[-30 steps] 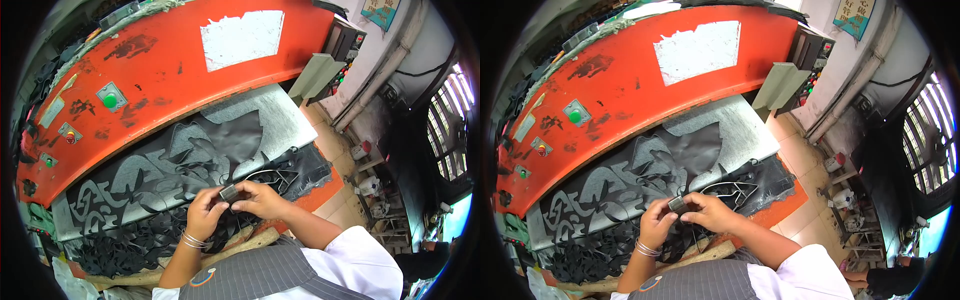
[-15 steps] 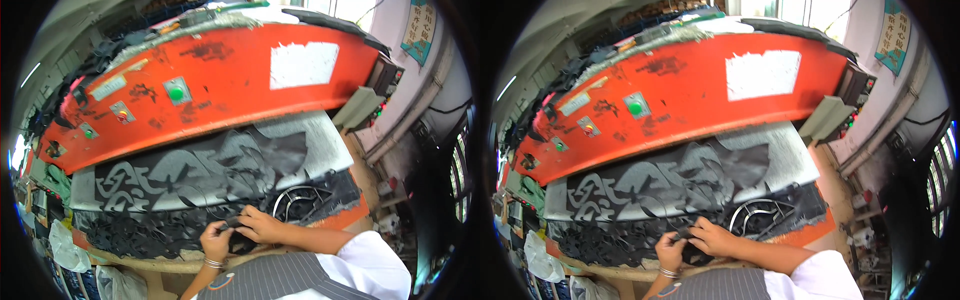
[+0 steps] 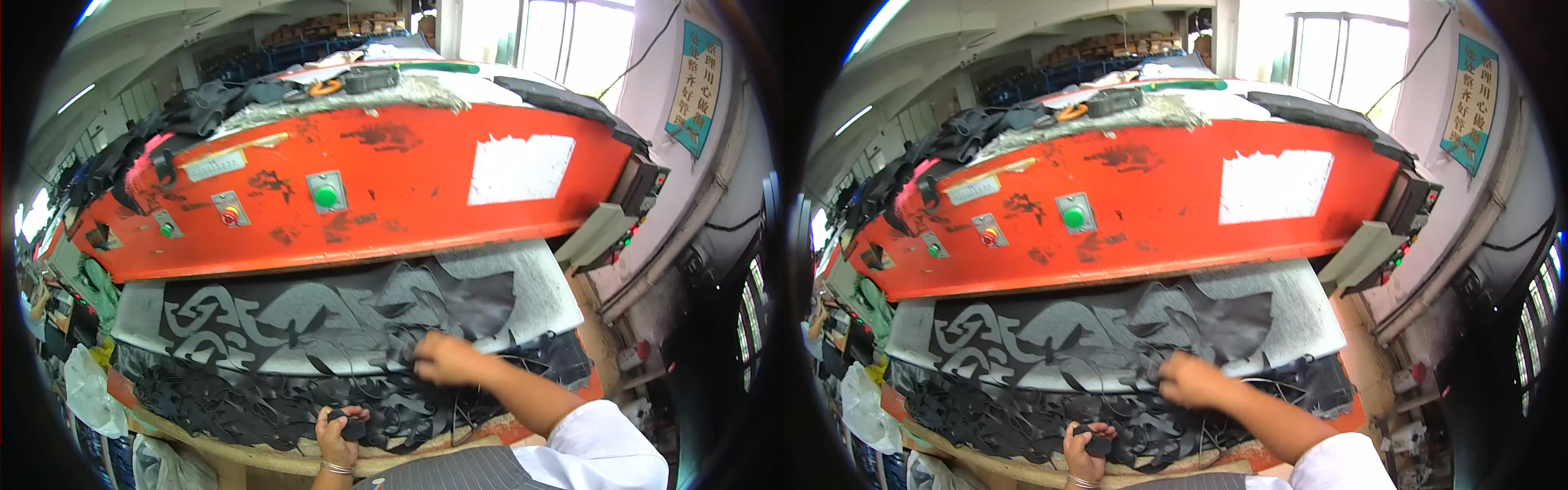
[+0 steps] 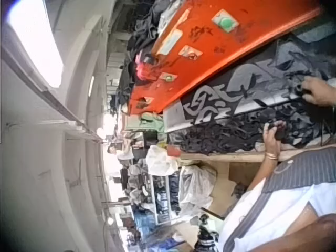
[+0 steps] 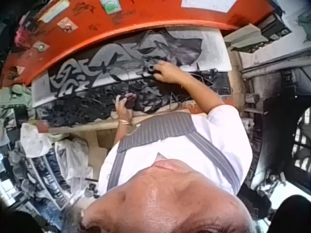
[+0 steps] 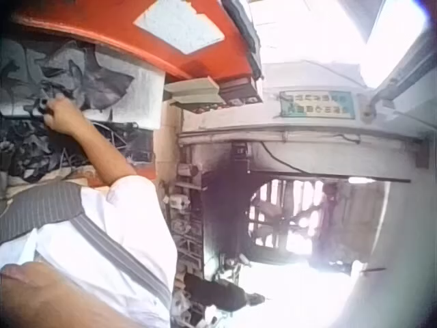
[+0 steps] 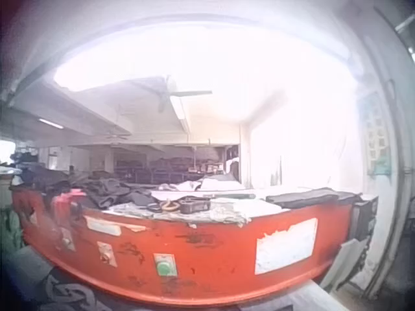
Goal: The worker uses a hydraulic clicker press and metal cutting dies to cut shoe components from a sheet of leather.
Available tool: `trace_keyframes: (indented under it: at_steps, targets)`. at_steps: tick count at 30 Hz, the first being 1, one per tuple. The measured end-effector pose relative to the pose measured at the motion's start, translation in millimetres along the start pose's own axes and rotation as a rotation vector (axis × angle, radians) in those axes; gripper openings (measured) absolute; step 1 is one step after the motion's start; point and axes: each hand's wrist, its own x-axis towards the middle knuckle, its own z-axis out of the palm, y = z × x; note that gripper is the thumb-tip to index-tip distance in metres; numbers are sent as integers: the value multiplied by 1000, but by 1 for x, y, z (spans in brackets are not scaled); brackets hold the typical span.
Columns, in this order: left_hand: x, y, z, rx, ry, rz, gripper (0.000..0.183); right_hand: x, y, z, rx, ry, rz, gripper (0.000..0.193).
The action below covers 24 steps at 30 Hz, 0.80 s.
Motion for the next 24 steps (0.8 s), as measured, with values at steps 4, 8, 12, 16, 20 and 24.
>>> trace_keyframes:
  at_steps: [4, 8, 12, 16, 20, 24]
  targets:
    - [-1, -11, -28, -57, -41, -64, 16, -20, -45, 37, -94, -546, -183, 45]
    - [-7, -13, -20, 220, -9, -103, 23, 31, -84, -78, 12, -166, -306, 57]
    - [12, -10, -4, 495, -154, -153, 28, 141, -102, -239, -261, 780, -494, 44]
    - [17, -7, -8, 404, -99, -162, 20, 248, -78, -332, -499, 870, -10, 92]
    - [20, -1, -3, 383, -77, -199, 19, 279, -74, -321, -354, 747, 195, 109]
    - [23, -5, -2, 427, -117, -208, 18, 218, -106, -317, -236, 717, 175, 109]
